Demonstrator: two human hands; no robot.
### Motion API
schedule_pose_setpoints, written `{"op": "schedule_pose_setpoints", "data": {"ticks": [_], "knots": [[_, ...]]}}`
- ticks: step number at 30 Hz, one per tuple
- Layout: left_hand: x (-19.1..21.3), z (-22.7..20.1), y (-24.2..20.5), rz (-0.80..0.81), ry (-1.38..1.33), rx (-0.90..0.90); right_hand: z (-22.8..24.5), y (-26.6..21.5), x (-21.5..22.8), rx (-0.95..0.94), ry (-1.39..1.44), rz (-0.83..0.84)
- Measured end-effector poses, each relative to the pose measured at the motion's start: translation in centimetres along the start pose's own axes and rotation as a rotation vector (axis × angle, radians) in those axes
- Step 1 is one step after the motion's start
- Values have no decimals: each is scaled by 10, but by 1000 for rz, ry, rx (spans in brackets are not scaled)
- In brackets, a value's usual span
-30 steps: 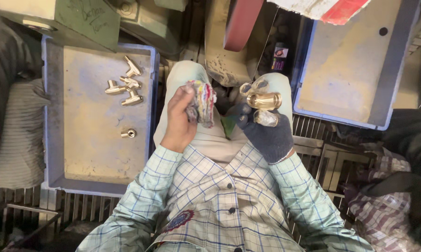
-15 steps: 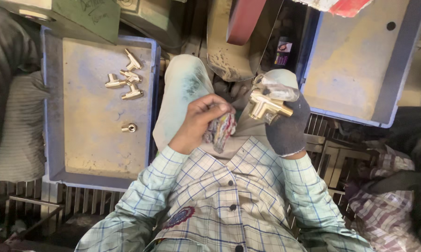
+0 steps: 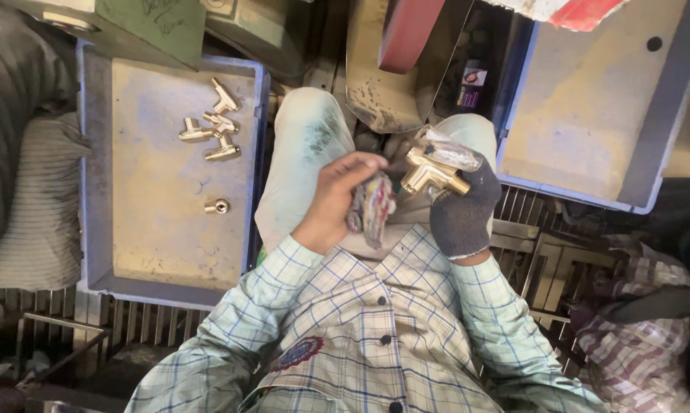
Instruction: The person sits on the floor and repeatedly picks up small brass-colored metal fittings from a blue tray. They rub each fitting with a cloth, rotate it to wipe different sides, and place it into a second tray. The process is repeated for multiple fittings.
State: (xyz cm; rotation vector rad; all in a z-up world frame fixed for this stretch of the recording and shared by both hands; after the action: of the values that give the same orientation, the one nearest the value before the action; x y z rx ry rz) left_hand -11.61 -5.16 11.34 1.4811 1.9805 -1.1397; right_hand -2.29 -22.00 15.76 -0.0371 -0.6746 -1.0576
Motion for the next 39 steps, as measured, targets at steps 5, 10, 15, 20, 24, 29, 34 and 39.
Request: {"op": "schedule_pose_setpoints", "data": {"ticks": [5, 10, 15, 20, 24, 29, 34, 39], "knots": [[7, -7, 4, -152, -298, 115, -1, -4, 0, 52, -143, -33], [-2, -3, -3, -47, -168, 165, 7, -2, -4, 71, -69, -17], [-13, 12, -1, -9, 112, -9, 15, -7, -7, 113, -90, 73], [-14, -9, -7, -8, 404, -154, 22, -15, -8, -102, 211, 264], [-13, -37, -10, 74, 803, -402, 29, -6, 10, -284, 866, 452], [-20, -41, -14, 106, 936, -418, 24, -6, 2, -422, 664, 415], [-21, -34, -16, 58, 959, -544, 20, -16, -7, -304, 619, 286], [-20, -25, -16, 8, 1037, -548, 23, -19, -9, -268, 601, 281]]}}
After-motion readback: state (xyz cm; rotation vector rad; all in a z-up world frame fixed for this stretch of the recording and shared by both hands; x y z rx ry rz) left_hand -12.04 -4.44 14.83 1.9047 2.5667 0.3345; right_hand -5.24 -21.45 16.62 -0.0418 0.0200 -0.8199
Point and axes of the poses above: each hand's wrist, its own y-axis towards the middle knuckle, its own x-axis out of the back of the hand, z = x × y, the point moved 1 cm from there along y, towards the middle knuckle, and after that the axes turned 6 degrees about z, right-handed, at the moved point
